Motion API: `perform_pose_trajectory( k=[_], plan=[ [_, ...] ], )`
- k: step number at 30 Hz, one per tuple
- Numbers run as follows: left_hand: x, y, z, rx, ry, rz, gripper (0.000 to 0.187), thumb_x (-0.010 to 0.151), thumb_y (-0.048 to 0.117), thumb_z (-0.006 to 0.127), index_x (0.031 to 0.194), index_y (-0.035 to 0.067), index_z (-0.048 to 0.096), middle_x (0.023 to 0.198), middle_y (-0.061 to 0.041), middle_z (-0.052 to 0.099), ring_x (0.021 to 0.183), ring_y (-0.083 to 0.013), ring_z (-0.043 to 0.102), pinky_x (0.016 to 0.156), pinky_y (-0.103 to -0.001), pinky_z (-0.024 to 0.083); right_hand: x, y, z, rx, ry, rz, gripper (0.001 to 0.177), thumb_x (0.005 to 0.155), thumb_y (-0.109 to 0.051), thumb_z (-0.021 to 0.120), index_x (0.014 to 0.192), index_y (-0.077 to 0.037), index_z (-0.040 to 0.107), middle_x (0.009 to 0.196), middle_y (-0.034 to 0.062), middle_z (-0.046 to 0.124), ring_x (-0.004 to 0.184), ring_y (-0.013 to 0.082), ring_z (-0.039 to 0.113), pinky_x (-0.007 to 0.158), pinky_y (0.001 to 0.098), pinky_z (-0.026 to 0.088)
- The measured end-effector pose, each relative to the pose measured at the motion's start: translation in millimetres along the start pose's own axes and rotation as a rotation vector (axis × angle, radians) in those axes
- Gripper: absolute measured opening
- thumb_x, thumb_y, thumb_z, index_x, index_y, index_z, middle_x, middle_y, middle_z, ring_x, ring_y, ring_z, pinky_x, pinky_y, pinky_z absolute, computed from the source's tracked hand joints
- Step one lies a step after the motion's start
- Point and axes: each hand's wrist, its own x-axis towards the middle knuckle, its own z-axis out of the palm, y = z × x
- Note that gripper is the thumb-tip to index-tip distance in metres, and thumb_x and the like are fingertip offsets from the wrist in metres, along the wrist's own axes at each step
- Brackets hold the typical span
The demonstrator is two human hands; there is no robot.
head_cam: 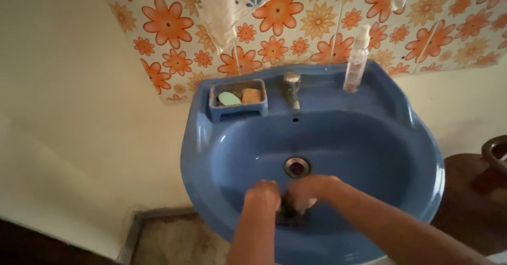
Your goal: The person scrubs the inside of a blue pedestal sink and then the white pedestal base using a dark scrubbing pad. The person repeatedly scrubs the same areas of the pedestal base, focusing on the decorative patterns.
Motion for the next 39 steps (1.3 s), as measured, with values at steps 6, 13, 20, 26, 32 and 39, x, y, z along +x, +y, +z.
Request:
perform_pose_trajectory(
  k=[6, 13, 20, 26, 32, 39],
  plan=[
    [-25.7, 63.9, 9.7, -0.14, -0.071, 0.06, 0.044, 0.086, 0.023, 0.08, 0.126, 0.009, 0.071, 0.135, -0.013, 0.066, 0.125, -0.0314, 0.065, 0.1, -0.043, 0.057, -45.5, 42.9, 17.6, -0.027, -0.074, 0.114, 0.041, 0.082, -0.01, 0.063, 0.122, -0.009, 0.072, 0.112, 0.0154, 0.074, 0.101, 0.0339, 0.068, 0.083, 0.0465, 0.052],
    [-23.0, 132.2, 6.1, -0.227, -0.129, 0.202, 0.053, 0.078, 0.034, 0.085, 0.125, 0.014, 0.073, 0.128, -0.012, 0.071, 0.119, -0.029, 0.068, 0.098, -0.041, 0.056, -97.5, 101.2, 8.4, -0.056, -0.108, 0.15, 0.039, 0.08, -0.013, 0.069, 0.118, -0.006, 0.072, 0.113, 0.0189, 0.073, 0.103, 0.0342, 0.068, 0.086, 0.0463, 0.053],
    [10.3, 198.4, 15.7, -0.443, 0.025, 0.229, 0.051, 0.081, 0.042, 0.083, 0.119, 0.009, 0.072, 0.124, -0.016, 0.071, 0.12, -0.0315, 0.066, 0.101, -0.04, 0.053, -121.2, 131.6, -8.1, -0.308, 0.076, 0.398, 0.036, 0.086, -0.019, 0.074, 0.121, -0.012, 0.074, 0.132, 0.0129, 0.064, 0.127, 0.0322, 0.054, 0.096, 0.0491, 0.046],
    [50.6, 248.2, 23.0, -0.781, 0.337, 0.349, 0.033, 0.089, 0.034, 0.07, 0.101, 0.004, 0.075, 0.107, -0.021, 0.073, 0.11, -0.0371, 0.068, 0.092, -0.047, 0.054, -137.3, 150.5, -38.0, -0.668, 0.219, 0.349, 0.033, 0.093, -0.034, 0.071, 0.12, -0.016, 0.075, 0.132, 0.0079, 0.058, 0.128, 0.0279, 0.047, 0.093, 0.0446, 0.041],
    [73.3, 272.0, 6.4, -0.905, 0.56, 0.394, 0.035, 0.093, 0.034, 0.066, 0.102, 0.002, 0.074, 0.105, -0.023, 0.072, 0.106, -0.0405, 0.068, 0.089, -0.049, 0.056, -158.2, 168.5, -67.5, -0.777, 0.309, 0.256, 0.029, 0.09, -0.033, 0.074, 0.113, -0.016, 0.078, 0.135, 0.0072, 0.056, 0.127, 0.0273, 0.049, 0.091, 0.0434, 0.046],
    [39.8, 278.0, -26.8, -0.648, 0.331, 0.23, 0.069, 0.075, 0.06, 0.084, 0.106, 0.0, 0.077, 0.111, -0.022, 0.075, 0.11, -0.0351, 0.071, 0.098, -0.041, 0.056, -167.2, 181.2, -66.6, -0.55, 0.278, 0.249, 0.031, 0.08, -0.018, 0.085, 0.106, -0.004, 0.077, 0.139, 0.0117, 0.049, 0.124, 0.0322, 0.051, 0.099, 0.0393, 0.055]
  ],
)
